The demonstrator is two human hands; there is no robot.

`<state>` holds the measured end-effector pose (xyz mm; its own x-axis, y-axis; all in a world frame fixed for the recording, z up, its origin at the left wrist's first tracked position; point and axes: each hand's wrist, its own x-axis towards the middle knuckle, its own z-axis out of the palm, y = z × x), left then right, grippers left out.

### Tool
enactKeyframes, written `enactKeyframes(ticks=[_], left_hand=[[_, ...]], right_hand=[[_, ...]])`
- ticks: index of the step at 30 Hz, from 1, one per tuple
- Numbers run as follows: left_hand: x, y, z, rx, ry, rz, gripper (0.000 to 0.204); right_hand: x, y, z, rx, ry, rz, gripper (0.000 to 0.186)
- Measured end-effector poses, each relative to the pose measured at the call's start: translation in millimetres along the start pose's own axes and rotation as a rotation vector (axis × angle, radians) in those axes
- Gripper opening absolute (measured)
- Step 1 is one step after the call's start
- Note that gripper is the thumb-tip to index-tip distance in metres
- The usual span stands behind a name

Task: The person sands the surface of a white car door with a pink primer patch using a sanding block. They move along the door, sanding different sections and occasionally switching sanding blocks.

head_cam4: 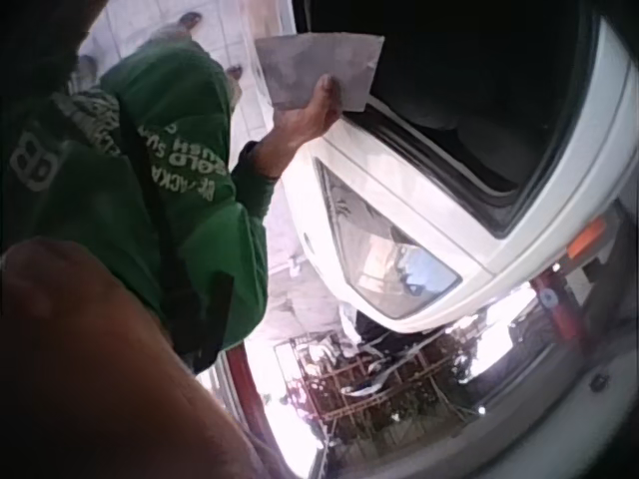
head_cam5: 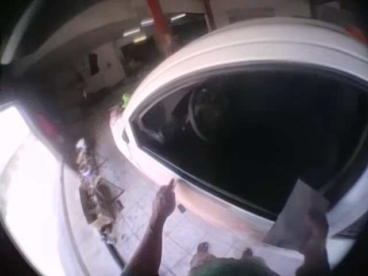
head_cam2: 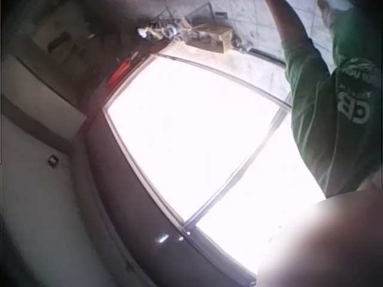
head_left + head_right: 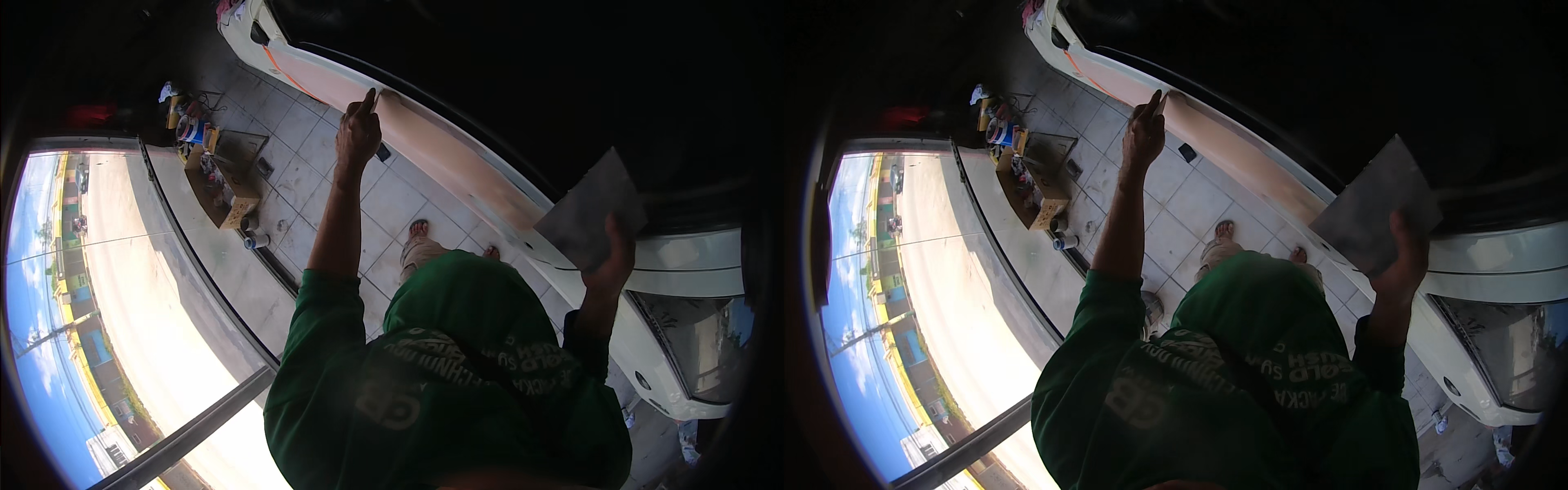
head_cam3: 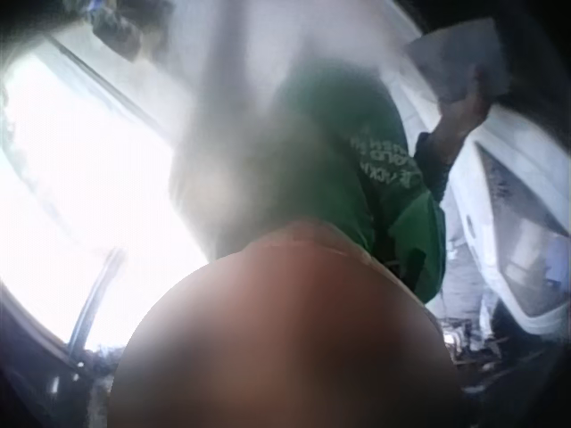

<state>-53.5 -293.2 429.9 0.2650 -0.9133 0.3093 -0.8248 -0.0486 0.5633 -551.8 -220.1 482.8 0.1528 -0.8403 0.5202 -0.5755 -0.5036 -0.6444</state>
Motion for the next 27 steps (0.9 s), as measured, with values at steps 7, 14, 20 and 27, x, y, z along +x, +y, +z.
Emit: enactKeyframes(ticks=[7, 14, 20, 27], left_hand=[[7, -23, 9, -0.043, 0.032, 0.196, 0.053], [13, 11, 8, 0.04, -0.013, -0.027, 0.061], [24, 0, 1, 0.013, -0.172, -0.015, 0.073], [31, 22, -18, 0.108, -0.343, -0.106, 0.078]], right_hand=[[13, -6, -26, 0.849, -0.048, 0.661, 0.025], [33, -22, -29, 0.854, -0.045, 0.651, 0.032], [47, -30, -17, 1.062, -0.028, 0.848, 0.04], [55, -24, 3, 0.671, -0.044, 0.478, 0.036]])
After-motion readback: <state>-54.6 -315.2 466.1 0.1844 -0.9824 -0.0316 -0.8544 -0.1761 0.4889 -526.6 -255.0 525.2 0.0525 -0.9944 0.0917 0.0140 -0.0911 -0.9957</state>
